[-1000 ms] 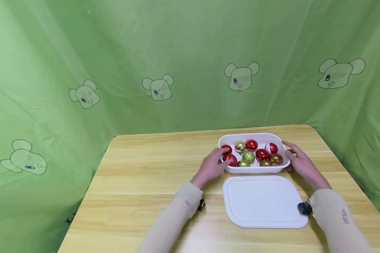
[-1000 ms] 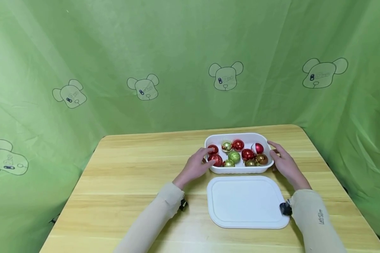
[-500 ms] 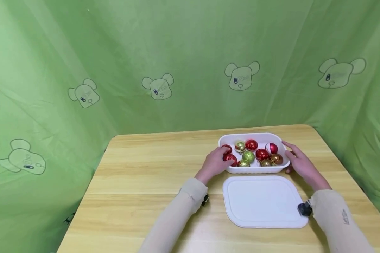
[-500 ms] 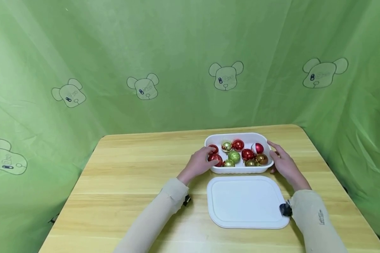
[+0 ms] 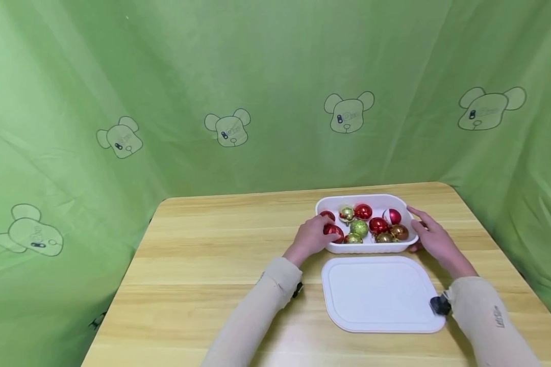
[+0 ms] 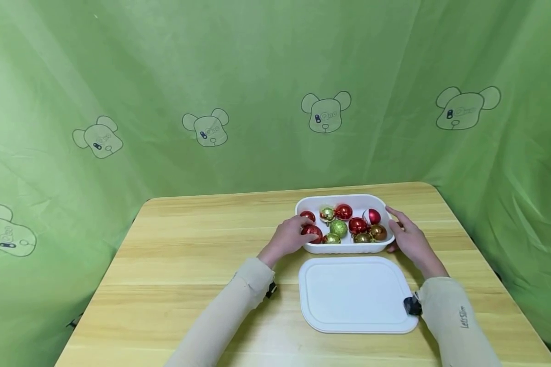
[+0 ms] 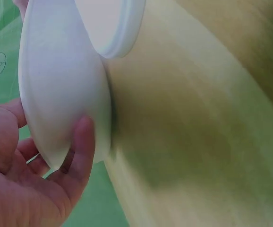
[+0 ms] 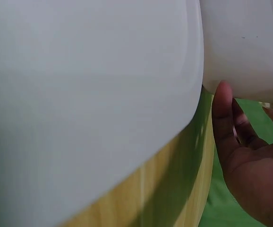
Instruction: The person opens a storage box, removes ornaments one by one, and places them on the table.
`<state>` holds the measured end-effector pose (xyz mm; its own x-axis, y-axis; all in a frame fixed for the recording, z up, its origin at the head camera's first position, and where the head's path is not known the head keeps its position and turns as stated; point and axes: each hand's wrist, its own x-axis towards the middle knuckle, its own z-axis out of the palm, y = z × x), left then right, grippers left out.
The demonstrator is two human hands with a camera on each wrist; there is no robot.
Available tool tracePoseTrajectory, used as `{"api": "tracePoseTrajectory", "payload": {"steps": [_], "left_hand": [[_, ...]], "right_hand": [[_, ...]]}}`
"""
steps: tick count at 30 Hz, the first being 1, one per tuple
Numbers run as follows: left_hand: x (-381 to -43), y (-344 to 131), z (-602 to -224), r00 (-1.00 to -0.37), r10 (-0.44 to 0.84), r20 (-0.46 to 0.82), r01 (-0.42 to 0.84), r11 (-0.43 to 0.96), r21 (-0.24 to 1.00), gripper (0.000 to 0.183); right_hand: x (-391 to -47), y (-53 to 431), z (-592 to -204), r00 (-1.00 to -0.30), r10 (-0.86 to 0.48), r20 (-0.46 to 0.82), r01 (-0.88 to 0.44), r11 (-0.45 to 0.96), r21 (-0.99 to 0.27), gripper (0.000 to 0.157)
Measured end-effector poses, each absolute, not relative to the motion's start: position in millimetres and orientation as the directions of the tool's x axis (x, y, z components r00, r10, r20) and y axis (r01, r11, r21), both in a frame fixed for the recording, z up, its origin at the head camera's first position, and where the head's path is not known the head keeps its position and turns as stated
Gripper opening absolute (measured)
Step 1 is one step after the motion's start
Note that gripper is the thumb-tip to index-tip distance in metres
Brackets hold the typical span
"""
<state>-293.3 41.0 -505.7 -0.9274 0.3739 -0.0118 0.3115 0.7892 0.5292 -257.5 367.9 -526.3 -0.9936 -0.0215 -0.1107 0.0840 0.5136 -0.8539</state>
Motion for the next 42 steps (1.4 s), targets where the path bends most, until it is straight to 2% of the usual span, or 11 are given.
{"api": "tracePoseTrajectory", "payload": {"steps": [7, 15, 28, 42], "left_hand": [[-294, 39, -510, -0.930, 0.367, 0.006, 0.308, 0.773, 0.555, 0.042], [-295, 35, -517, -0.912, 0.402, 0.083, 0.375, 0.732, 0.569, 0.043], [-298, 29, -519, -0.910, 0.398, 0.116, 0.366, 0.638, 0.678, 0.045], [-296, 19, -507, -0.911, 0.402, 0.092, 0.348, 0.632, 0.692, 0.044]], "right_hand": [[-257, 368, -526, -0.994, -0.021, -0.109, 0.083, 0.510, -0.856, 0.058], [-257, 368, -524, -0.993, -0.027, -0.113, 0.083, 0.518, -0.852, 0.058], [-259, 369, -526, -0.993, -0.027, -0.117, 0.085, 0.528, -0.845, 0.058], [-258, 368, -527, -0.994, -0.018, -0.104, 0.078, 0.537, -0.840, 0.058]]}}
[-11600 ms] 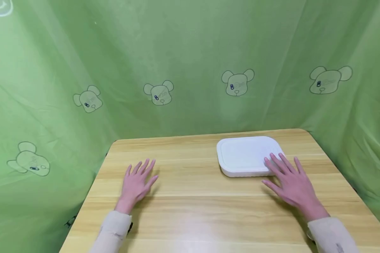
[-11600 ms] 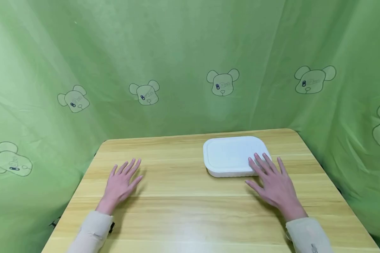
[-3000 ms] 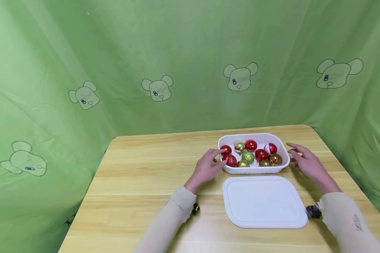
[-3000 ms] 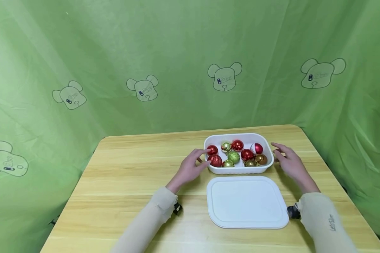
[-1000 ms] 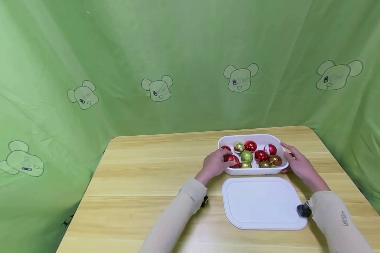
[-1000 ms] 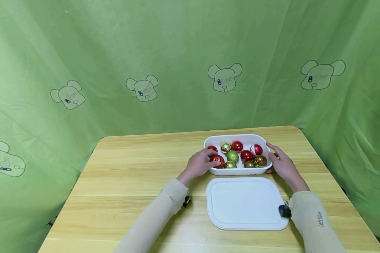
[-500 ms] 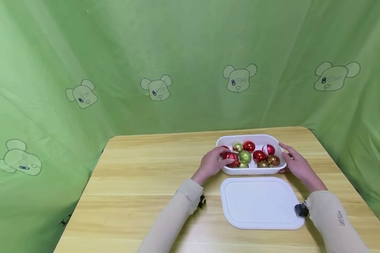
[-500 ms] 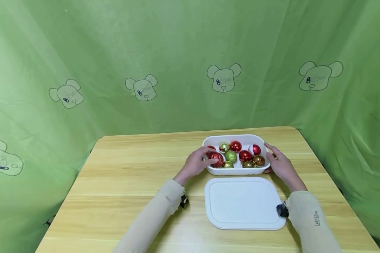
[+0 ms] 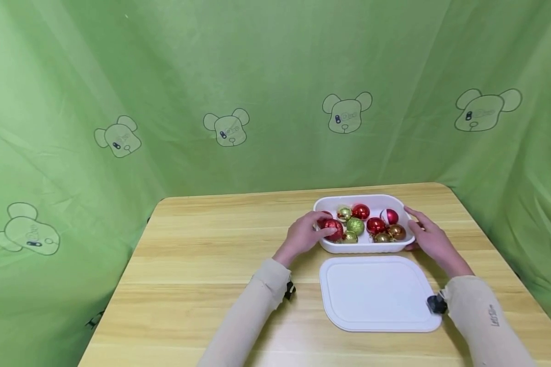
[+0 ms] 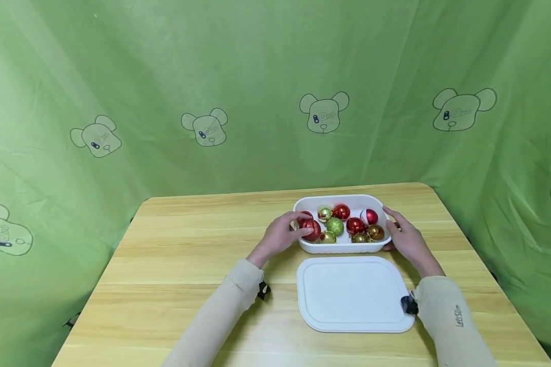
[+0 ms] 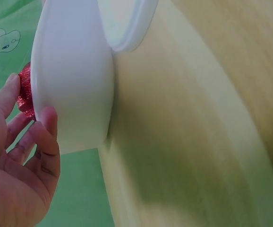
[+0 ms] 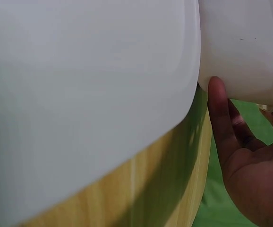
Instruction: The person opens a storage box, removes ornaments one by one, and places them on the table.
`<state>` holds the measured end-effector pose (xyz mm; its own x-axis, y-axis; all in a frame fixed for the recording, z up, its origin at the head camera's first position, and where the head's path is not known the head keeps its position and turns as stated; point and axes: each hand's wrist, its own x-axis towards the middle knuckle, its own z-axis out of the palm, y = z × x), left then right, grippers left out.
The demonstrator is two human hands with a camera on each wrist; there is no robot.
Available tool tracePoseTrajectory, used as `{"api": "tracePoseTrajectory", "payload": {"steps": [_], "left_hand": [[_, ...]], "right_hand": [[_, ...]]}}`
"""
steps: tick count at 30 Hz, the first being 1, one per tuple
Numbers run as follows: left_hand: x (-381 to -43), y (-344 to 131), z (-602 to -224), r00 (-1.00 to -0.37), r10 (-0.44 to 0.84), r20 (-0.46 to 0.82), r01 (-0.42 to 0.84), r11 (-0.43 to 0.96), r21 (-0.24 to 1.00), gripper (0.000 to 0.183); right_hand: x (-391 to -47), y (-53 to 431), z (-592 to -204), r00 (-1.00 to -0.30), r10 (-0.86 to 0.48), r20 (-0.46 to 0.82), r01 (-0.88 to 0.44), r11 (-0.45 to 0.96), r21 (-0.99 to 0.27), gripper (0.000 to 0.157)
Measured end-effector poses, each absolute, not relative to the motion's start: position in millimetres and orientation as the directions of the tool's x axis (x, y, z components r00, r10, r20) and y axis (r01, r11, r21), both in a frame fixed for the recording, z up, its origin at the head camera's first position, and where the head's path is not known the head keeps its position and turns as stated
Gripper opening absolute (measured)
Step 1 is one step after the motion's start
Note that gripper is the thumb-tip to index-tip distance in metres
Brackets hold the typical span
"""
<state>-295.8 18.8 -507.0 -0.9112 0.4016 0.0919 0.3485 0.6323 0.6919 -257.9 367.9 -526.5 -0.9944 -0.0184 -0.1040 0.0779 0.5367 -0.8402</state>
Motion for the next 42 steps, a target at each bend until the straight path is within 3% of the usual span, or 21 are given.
{"api": "tracePoseTrajectory", "payload": {"steps": [22, 42], "left_hand": [[-294, -1, -491, -0.920, 0.365, 0.144, 0.313, 0.460, 0.831, 0.043], [-307, -34, -503, -0.931, 0.288, 0.223, 0.337, 0.449, 0.828, 0.045]], "right_hand": [[-258, 366, -523, -0.995, -0.013, -0.100, 0.076, 0.559, -0.826, 0.059], [-258, 368, -526, -0.994, -0.010, -0.109, 0.085, 0.554, -0.828, 0.059]]}}
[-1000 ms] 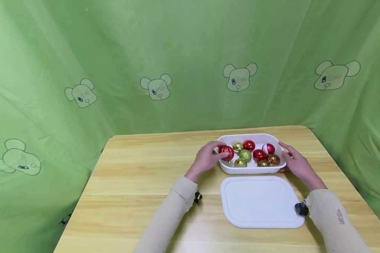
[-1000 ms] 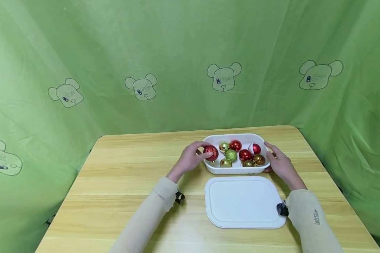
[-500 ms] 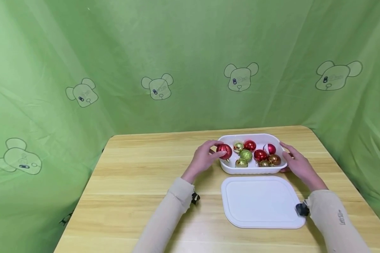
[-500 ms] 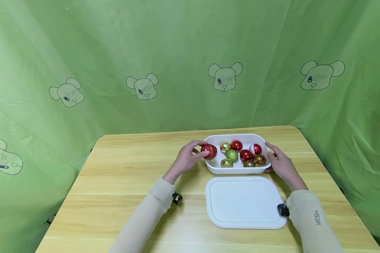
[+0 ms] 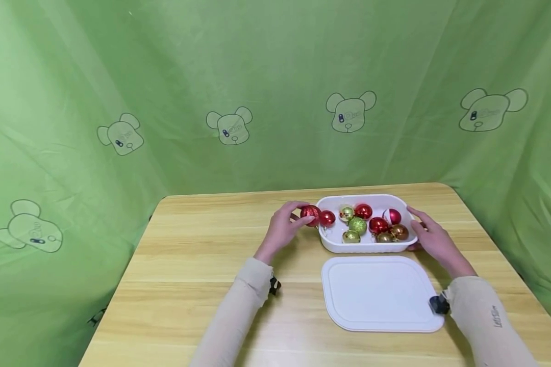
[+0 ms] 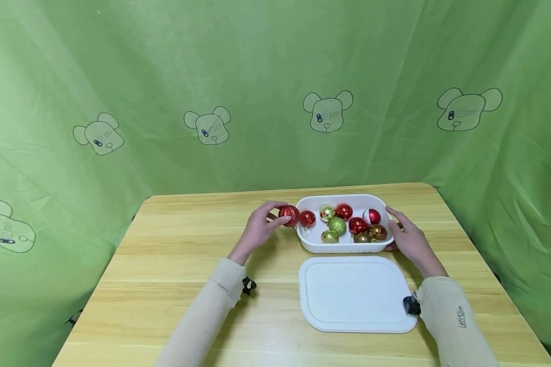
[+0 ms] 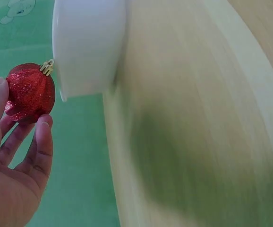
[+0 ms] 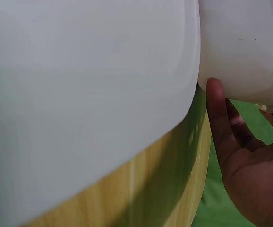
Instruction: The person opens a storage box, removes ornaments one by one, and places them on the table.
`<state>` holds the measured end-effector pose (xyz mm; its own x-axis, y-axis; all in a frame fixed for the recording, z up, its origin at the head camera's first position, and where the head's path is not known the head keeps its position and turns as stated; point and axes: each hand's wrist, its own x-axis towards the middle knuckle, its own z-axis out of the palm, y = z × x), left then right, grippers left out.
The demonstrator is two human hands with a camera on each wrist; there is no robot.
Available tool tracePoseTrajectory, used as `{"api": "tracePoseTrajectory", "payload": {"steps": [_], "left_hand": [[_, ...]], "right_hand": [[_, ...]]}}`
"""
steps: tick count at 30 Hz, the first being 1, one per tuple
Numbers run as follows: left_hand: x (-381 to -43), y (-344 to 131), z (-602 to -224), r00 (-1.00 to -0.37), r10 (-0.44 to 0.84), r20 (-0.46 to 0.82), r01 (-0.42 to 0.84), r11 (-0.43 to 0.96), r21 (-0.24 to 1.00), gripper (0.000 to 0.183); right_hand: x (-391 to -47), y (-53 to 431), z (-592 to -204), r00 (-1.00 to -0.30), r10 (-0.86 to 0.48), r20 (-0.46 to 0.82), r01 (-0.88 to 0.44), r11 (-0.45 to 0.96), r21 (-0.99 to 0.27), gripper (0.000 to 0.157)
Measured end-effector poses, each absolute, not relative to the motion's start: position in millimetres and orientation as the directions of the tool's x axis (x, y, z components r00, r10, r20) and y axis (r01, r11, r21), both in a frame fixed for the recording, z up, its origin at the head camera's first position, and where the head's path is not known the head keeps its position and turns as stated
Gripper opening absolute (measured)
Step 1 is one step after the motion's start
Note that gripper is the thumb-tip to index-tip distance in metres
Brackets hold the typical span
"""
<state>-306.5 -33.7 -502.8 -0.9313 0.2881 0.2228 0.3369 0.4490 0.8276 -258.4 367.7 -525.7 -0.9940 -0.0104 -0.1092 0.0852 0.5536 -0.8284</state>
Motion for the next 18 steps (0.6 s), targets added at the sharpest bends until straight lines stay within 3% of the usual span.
{"api": "tracePoseTrajectory", "payload": {"steps": [18], "left_hand": [[-322, -46, -524, -0.970, 0.218, 0.111, 0.204, 0.470, 0.859, 0.045]], "right_hand": [[-258, 368, -526, -0.993, -0.025, -0.115, 0.080, 0.574, -0.815, 0.060]]}}
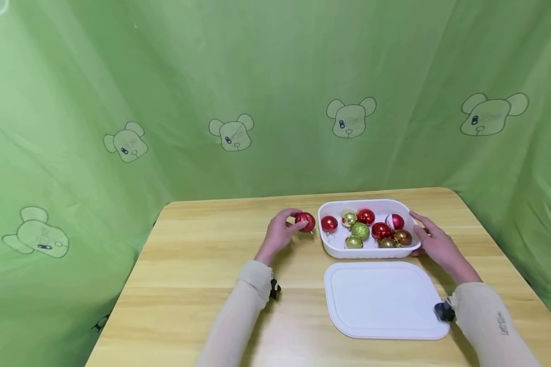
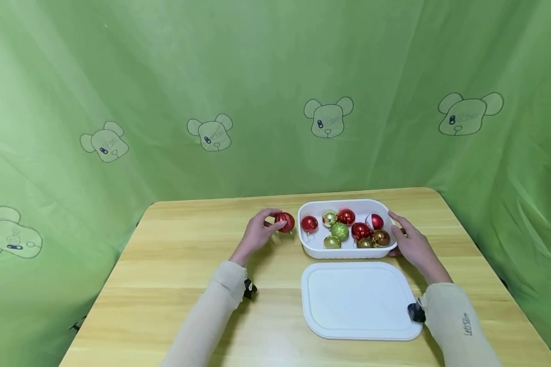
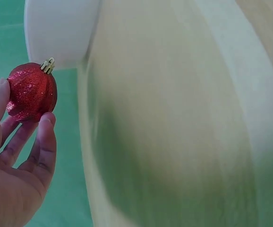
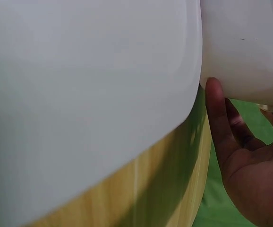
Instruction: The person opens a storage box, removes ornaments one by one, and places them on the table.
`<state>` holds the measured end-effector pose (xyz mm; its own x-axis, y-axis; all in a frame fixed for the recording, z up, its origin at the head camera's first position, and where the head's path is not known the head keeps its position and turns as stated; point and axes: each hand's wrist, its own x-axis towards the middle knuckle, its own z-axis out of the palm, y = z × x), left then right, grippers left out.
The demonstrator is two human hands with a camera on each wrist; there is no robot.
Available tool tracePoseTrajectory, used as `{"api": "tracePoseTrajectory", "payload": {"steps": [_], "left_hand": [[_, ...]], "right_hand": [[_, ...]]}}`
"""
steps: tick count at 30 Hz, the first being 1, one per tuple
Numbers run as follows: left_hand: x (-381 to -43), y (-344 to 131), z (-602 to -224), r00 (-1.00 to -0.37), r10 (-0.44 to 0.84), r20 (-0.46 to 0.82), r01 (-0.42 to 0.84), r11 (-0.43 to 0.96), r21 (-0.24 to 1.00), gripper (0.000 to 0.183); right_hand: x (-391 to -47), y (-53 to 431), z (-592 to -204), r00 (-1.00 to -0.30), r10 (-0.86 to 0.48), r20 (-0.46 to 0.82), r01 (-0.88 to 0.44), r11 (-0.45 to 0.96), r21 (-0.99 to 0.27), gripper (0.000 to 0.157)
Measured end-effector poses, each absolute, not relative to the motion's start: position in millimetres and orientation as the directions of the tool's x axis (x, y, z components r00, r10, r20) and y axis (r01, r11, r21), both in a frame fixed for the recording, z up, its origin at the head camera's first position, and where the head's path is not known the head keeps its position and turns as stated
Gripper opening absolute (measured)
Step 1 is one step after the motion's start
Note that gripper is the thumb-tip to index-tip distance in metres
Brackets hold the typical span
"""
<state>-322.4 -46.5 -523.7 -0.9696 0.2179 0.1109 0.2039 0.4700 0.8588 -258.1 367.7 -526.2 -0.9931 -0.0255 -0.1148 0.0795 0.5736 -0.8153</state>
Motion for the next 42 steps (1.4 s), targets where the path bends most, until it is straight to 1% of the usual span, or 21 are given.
{"api": "tracePoseTrajectory", "payload": {"steps": [11, 20, 28, 36, 42], "left_hand": [[-326, -42, -537, -0.982, 0.189, 0.022, 0.121, 0.530, 0.839, 0.045], [-326, -43, -540, -0.982, 0.189, 0.018, 0.121, 0.550, 0.826, 0.045], [-327, -45, -536, -0.981, 0.192, -0.015, 0.099, 0.567, 0.817, 0.050], [-328, -50, -536, -0.977, 0.213, -0.002, 0.122, 0.566, 0.815, 0.052], [-326, -51, -535, -0.981, 0.188, 0.040, 0.147, 0.600, 0.786, 0.052]], "right_hand": [[-257, 367, -527, -0.993, -0.020, -0.115, 0.085, 0.557, -0.827, 0.060], [-256, 366, -528, -0.991, -0.021, -0.128, 0.096, 0.546, -0.832, 0.060], [-258, 369, -529, -0.991, -0.023, -0.128, 0.094, 0.553, -0.828, 0.059], [-259, 369, -527, -0.991, -0.025, -0.129, 0.095, 0.546, -0.832, 0.060], [-259, 369, -530, -0.994, -0.023, -0.107, 0.076, 0.553, -0.830, 0.060]]}}
